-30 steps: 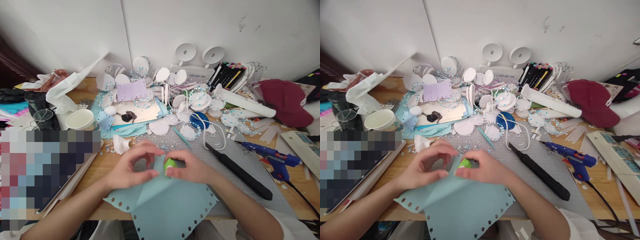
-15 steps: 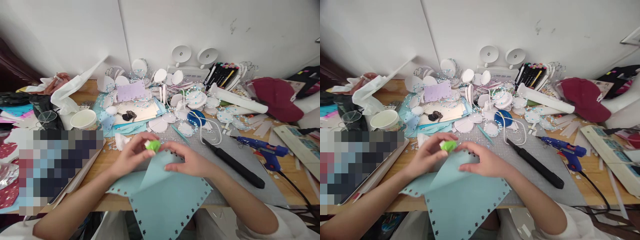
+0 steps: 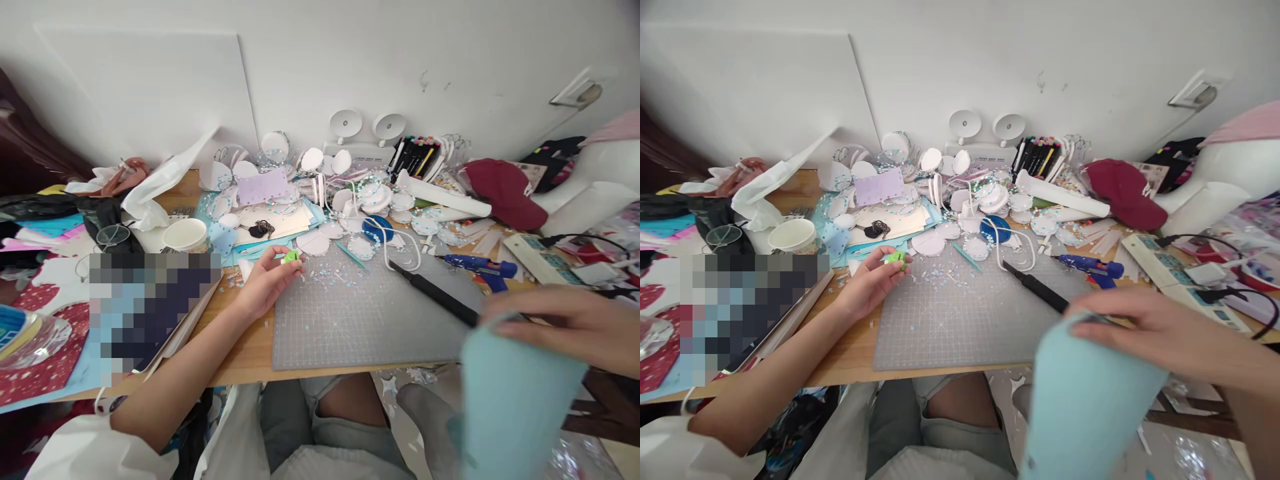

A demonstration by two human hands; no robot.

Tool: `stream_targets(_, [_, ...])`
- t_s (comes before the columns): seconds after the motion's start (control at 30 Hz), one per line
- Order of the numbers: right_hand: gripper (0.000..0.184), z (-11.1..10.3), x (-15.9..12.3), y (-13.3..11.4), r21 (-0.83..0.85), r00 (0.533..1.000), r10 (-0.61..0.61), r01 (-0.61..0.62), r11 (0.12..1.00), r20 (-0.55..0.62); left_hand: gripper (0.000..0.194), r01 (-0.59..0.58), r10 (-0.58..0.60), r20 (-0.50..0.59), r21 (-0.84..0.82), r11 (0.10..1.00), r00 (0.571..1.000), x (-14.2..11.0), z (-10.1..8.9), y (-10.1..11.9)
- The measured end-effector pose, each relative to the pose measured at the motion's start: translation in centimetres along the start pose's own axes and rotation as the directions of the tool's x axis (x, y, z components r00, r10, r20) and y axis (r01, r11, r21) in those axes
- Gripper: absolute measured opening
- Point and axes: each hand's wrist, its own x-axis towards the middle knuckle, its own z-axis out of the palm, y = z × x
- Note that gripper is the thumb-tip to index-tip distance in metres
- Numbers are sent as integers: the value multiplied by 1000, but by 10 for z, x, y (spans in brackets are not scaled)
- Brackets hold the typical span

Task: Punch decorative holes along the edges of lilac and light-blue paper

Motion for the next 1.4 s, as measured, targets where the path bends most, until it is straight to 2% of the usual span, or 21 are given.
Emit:
stream_targets(0.07, [24, 15, 22, -2, -97, 982, 30, -12, 995, 184, 21, 42, -41, 46, -26, 999, 998, -1, 2, -1])
stream_targets(0.17, [23, 55, 59, -9, -85, 987, -7, 20, 996, 158, 17, 95, -91, 91, -41, 995, 992, -1, 2, -3])
stream_targets(0.27, [27, 95, 91, -19, -22, 989, -93, 96, 995, 115, 22, 112, -110, 101, -12, 994, 989, -2, 1, -4])
stream_targets(0.33, [31, 112, 108, -25, 64, 976, -146, 137, 988, 161, 28, 120, -120, 109, 6, 993, 987, -3, 0, -4])
stream_targets(0.43, [31, 125, 127, -29, 168, 964, -185, 153, 974, 192, 33, 149, -151, 126, 28, 988, 980, -3, -1, -2])
stream_targets(0.6, [36, 136, 138, -22, 245, 964, -169, 117, 963, 205, 25, 161, -170, 137, 72, 984, 976, -1, -3, -1])
stream_targets(0.87, [35, 139, 129, -17, 283, 970, -163, 107, 953, 183, 27, 130, -169, 130, 264, 956, 977, 0, -1, 0])
stream_targets(1.2, [35, 129, 128, -21, 387, 958, -200, 109, 916, 204, 25, 228, -246, 124, 142, 963, 961, 0, 3, -1])
stream_targets(1.4, [33, 131, 128, -19, 386, 956, -197, 101, 917, 217, 26, 209, -241, 150, 200, 957, 959, -1, 3, -1])
